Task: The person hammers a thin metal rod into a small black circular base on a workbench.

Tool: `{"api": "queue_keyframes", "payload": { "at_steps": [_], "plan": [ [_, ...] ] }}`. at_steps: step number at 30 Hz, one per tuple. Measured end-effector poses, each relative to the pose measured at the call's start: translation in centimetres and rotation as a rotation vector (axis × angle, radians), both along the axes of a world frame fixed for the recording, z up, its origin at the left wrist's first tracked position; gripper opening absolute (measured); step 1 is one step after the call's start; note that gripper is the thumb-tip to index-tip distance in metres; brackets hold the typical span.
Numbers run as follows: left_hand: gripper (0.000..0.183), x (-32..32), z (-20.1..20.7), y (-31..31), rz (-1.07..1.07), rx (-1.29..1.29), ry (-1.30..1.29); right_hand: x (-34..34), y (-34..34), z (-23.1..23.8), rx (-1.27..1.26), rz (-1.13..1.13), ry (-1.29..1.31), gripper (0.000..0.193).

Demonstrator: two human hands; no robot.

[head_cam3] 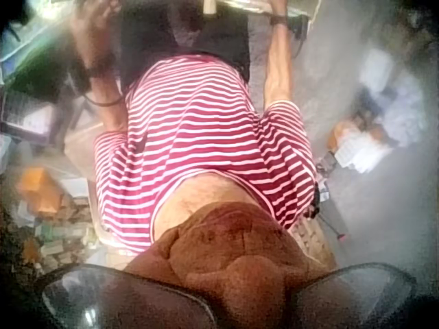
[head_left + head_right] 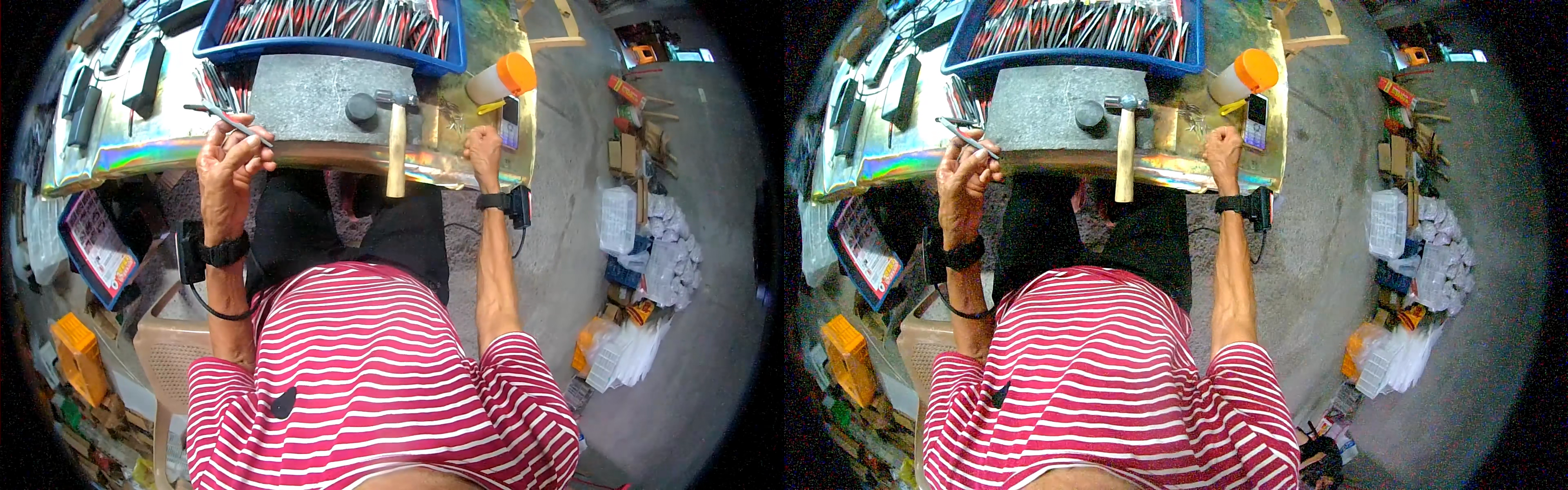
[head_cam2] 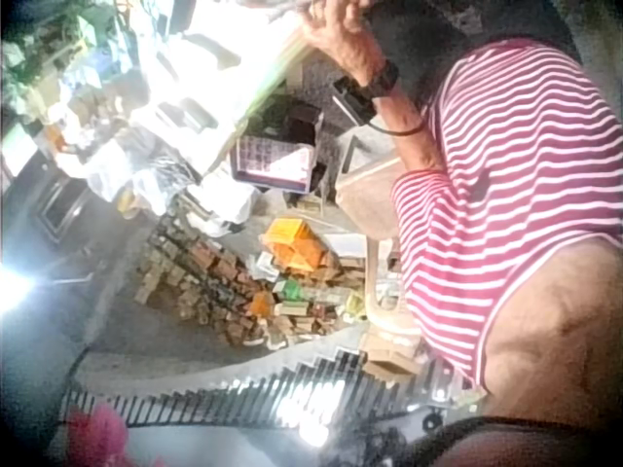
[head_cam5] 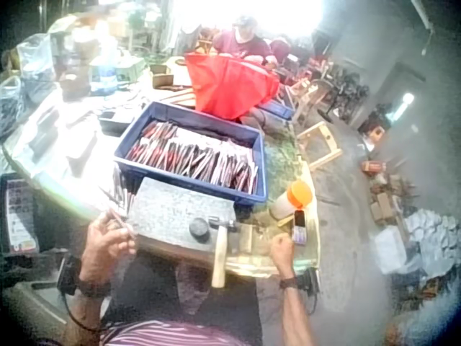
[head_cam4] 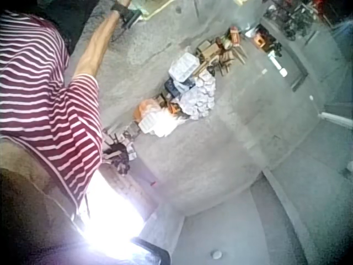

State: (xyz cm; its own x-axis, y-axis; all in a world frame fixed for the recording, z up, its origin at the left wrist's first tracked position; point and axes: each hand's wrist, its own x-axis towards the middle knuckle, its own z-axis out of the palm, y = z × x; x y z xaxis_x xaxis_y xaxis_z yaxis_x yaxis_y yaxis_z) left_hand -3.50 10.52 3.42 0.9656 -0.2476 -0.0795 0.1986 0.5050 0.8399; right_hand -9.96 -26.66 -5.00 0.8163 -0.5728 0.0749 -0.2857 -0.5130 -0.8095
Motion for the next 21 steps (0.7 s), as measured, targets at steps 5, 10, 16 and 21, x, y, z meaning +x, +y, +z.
{"api": "queue_keyframes", "payload": {
  "at_steps": [5,10,16,21],
  "plan": [
    [0.023,-0.5,0.7,-1.1,-0.048,0.006,0.043,-0.4,0.6,1.1,0.624,-0.045,-0.117,0.01],
    [0.021,-1.2,1.4,-2.4,-0.094,0.046,0.056,0.3,4.3,4.3,0.922,0.13,-0.33,0.014],
    [0.018,-1.6,1.7,-4.3,-0.161,-0.062,0.136,0.7,11.0,8.9,1.108,0.346,-0.332,0.01],
    [0.019,-1.8,0.9,-5.1,-0.142,-0.217,0.219,1.1,15.6,10.8,1.149,0.449,-0.278,0.012]
  ]
}}
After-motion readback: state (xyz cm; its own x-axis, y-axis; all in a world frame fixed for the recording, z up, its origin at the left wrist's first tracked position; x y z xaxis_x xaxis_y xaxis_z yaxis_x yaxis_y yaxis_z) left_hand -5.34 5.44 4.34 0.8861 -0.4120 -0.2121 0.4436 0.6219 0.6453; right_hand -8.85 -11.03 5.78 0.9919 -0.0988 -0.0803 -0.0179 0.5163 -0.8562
